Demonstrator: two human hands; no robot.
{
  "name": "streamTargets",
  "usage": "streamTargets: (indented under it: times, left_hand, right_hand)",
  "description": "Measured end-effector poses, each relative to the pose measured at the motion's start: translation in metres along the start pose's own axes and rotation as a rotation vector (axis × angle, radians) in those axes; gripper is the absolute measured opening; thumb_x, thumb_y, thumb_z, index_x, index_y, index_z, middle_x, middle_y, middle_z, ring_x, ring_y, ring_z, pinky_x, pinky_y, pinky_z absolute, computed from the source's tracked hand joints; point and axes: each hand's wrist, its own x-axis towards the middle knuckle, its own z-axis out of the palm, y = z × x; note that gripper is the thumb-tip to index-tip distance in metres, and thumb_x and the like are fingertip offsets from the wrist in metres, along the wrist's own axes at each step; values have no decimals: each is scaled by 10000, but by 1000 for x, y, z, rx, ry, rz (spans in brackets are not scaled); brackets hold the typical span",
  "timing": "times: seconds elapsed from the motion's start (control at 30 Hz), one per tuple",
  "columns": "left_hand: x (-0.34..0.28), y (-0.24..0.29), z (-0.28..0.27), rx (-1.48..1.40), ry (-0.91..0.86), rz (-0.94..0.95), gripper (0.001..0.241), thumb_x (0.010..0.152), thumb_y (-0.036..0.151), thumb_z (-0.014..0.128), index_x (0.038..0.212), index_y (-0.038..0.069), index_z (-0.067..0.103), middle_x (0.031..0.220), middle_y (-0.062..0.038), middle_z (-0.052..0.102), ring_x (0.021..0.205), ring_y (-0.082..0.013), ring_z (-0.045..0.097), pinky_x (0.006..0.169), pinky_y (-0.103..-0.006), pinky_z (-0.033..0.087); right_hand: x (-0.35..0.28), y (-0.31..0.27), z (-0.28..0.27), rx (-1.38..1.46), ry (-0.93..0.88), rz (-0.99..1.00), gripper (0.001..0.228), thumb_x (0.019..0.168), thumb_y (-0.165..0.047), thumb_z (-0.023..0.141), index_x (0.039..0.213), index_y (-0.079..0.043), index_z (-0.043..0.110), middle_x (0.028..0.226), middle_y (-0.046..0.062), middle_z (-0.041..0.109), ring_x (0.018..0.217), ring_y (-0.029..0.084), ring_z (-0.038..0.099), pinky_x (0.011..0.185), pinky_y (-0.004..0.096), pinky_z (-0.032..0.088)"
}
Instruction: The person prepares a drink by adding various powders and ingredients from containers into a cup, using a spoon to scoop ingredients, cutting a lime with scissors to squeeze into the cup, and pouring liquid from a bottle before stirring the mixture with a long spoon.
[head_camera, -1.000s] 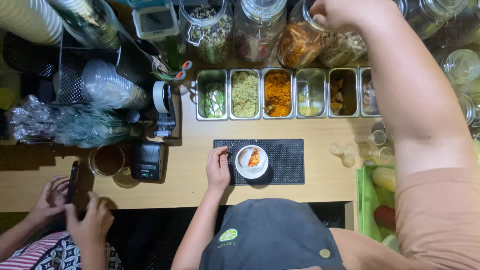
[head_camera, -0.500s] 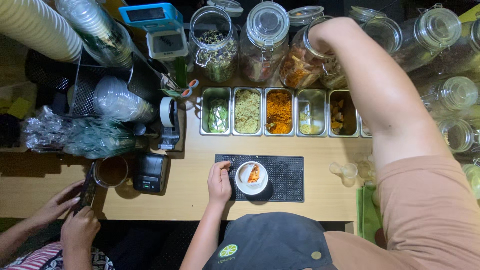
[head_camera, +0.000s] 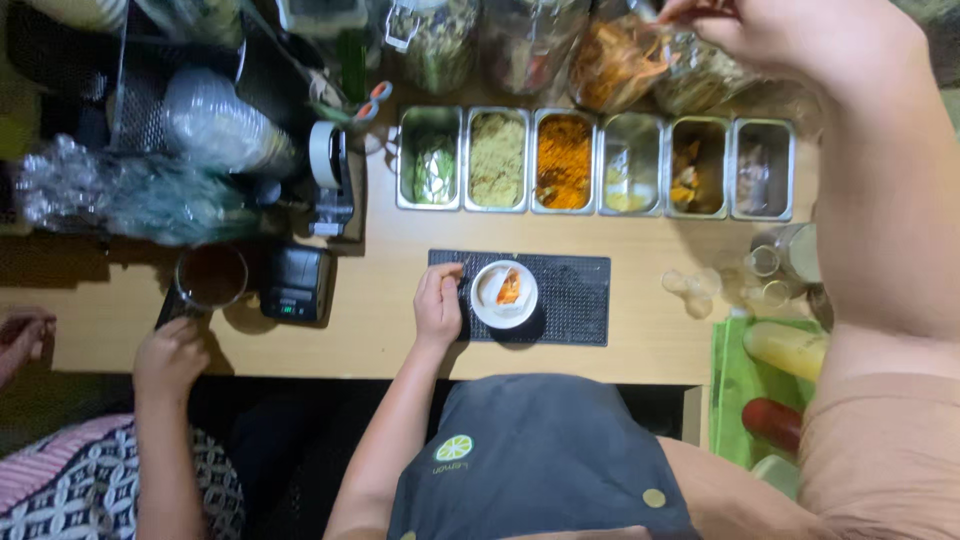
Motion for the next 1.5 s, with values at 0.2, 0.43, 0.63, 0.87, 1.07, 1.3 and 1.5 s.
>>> streamTargets:
  times: [0.2,0.43,0.63,0.87,1.07,1.3,1.5]
  left_hand:
    - [9,30,-15,-77,2,17,119,1004,70,616,1096,25,677,1073,-122,674,964,-238,658,862,-328,541]
    - [37,107,-47,335,-424,456,221,815,202,804,1033,185,772,953,14,664,915,-267,567,858,-417,425]
    - [42,111,-46,400,-471,497,122,857,265,805,946,209,744,930,48,682,898,-229,551,808,-397,388]
    - [38,100,-43,323,-468,439,113,860,246,795,955,200,754,899,40,672,873,-235,547,795,-395,391]
    - [60,101,-43,359,-430,440,145,884,200,760,1021,164,729,982,-12,636,941,-259,565,862,-400,448]
    - [83,106,-25,480,-565,563,171,817,195,770,984,171,739,951,-15,619,920,-255,594,801,-410,457]
    - [79,93,-23,430,-615,492,111,877,181,742,957,118,699,1002,-54,644,906,-286,657,759,-424,526]
  right_hand:
    - [-85,-128,62,277,-81,-352,313,811,-96,680,1102,-167,769,979,87,675,953,315,668,763,417,551]
    - [-104,-195,126,288,-124,-206,131,872,-282,711,913,-159,731,847,58,664,836,290,693,662,433,538]
    - [-104,-207,146,289,2,-160,105,860,-268,718,872,-164,722,799,52,650,745,285,686,599,433,537]
    - [-95,-213,165,226,12,-206,79,856,-243,713,847,-165,698,826,36,663,760,268,696,598,414,540]
    - [-109,-208,166,320,81,-159,112,875,-279,723,880,-168,720,825,18,713,758,258,703,570,415,519]
    - [-114,-207,172,348,94,-133,124,896,-313,710,912,-197,751,877,8,757,751,254,713,573,402,522]
    - [-121,-207,173,409,88,-86,180,914,-368,701,969,-202,743,848,13,752,735,250,713,576,397,527]
